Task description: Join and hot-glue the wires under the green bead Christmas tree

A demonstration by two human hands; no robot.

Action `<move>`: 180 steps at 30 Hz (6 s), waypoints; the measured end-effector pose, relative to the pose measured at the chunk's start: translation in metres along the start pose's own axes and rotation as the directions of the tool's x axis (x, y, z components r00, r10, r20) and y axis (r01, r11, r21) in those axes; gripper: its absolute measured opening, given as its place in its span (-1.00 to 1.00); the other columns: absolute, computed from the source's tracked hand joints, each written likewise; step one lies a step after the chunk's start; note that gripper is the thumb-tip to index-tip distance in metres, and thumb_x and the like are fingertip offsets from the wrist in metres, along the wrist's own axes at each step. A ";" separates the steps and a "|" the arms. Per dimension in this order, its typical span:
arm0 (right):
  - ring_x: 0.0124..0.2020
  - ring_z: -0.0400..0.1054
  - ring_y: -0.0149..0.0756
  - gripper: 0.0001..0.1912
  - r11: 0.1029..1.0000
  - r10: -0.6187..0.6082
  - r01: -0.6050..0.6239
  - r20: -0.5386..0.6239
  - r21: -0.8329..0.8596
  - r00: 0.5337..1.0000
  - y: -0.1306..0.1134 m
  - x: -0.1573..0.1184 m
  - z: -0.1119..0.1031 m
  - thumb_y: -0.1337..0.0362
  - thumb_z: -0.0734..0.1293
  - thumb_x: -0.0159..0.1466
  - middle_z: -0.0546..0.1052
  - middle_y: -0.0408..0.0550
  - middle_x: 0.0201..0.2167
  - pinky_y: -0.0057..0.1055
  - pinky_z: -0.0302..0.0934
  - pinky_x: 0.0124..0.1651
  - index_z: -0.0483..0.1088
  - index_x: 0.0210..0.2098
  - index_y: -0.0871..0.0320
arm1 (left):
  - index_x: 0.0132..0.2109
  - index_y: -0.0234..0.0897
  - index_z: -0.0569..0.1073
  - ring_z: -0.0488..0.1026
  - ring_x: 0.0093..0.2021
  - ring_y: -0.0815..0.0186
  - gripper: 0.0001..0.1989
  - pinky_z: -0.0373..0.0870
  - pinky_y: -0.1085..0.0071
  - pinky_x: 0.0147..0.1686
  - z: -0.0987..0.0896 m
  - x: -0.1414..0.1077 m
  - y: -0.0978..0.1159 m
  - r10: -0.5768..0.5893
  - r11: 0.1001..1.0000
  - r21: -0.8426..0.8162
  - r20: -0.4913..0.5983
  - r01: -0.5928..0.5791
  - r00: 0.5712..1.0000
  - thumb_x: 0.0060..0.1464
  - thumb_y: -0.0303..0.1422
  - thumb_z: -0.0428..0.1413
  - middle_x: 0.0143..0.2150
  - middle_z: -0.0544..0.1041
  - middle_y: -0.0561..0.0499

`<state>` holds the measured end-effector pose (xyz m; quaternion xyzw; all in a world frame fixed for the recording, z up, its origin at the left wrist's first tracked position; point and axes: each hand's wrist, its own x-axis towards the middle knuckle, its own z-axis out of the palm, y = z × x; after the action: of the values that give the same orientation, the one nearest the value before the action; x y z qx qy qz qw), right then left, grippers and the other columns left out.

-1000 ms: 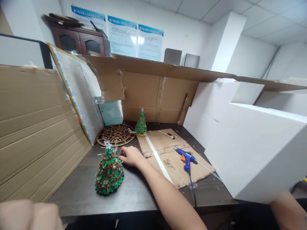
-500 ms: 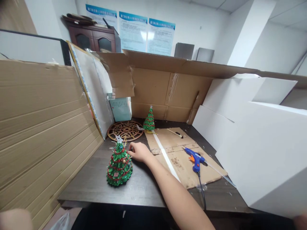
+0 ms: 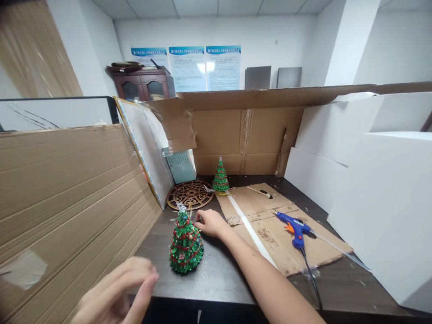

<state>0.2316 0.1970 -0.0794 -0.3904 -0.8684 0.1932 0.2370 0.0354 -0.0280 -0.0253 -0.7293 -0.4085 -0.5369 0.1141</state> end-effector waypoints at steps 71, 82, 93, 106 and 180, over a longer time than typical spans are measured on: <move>-0.33 0.41 -0.28 -0.92 0.999 -0.027 0.028 0.045 -0.027 0.999 0.008 -0.002 0.004 0.33 0.39 0.24 0.60 -0.05 -0.31 -0.46 0.08 -0.26 0.47 -0.24 0.14 | 0.30 -0.35 0.41 0.46 0.05 0.09 -0.50 0.42 0.19 0.08 0.056 -0.087 -0.045 0.228 0.932 0.207 0.305 -0.298 0.925 0.22 -0.49 0.07 -0.01 0.57 -0.16; -0.31 0.42 -0.27 -0.92 0.999 -0.027 0.029 0.059 -0.027 0.998 0.009 -0.001 0.005 0.32 0.40 0.26 0.61 -0.05 -0.29 -0.46 0.11 -0.24 0.48 -0.22 0.14 | 0.25 -0.35 0.45 0.44 0.05 0.08 -0.54 0.40 0.16 0.09 0.059 -0.089 -0.043 0.198 0.950 0.183 0.272 -0.252 0.942 0.21 -0.49 0.06 0.00 0.55 -0.17; -0.32 0.41 -0.27 -0.92 0.999 -0.020 0.023 0.063 -0.040 0.998 0.005 -0.002 0.003 0.33 0.39 0.26 0.61 -0.04 -0.30 -0.46 0.09 -0.26 0.47 -0.23 0.14 | 0.15 -0.37 0.42 0.50 0.05 0.17 -0.66 0.47 0.28 0.09 0.052 -0.082 -0.038 0.096 0.987 0.111 0.199 -0.120 0.975 0.25 -0.52 0.05 -0.01 0.57 -0.18; -0.40 0.29 -0.36 -0.92 0.999 -0.002 0.004 0.054 -0.038 0.999 0.000 -0.001 0.001 0.34 0.41 0.25 0.51 -0.15 -0.41 -0.47 -0.01 -0.30 0.45 -0.24 0.13 | 0.08 -0.18 0.52 0.57 0.00 0.18 -0.71 0.54 0.21 -0.01 0.055 -0.034 -0.065 -0.384 0.922 0.083 0.332 0.379 0.862 0.40 -0.29 -0.05 0.00 0.57 -0.08; -0.33 0.44 -0.20 -0.69 0.545 -0.040 0.575 0.666 -0.610 0.745 -0.203 0.001 -0.164 0.25 0.25 0.49 0.64 0.17 -0.25 -0.34 -0.04 -0.39 0.57 -0.06 0.33 | -0.19 -0.17 0.34 0.37 -0.27 0.22 -0.89 0.24 0.34 -0.21 0.122 0.027 -0.034 -0.404 0.870 -0.229 0.175 0.436 0.898 0.18 -0.29 0.12 -0.31 0.41 0.06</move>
<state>0.2043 0.0968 0.1600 -0.2053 -0.9457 -0.1471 -0.2046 0.0974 0.0796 -0.0594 -0.6627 -0.4887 -0.5528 -0.1280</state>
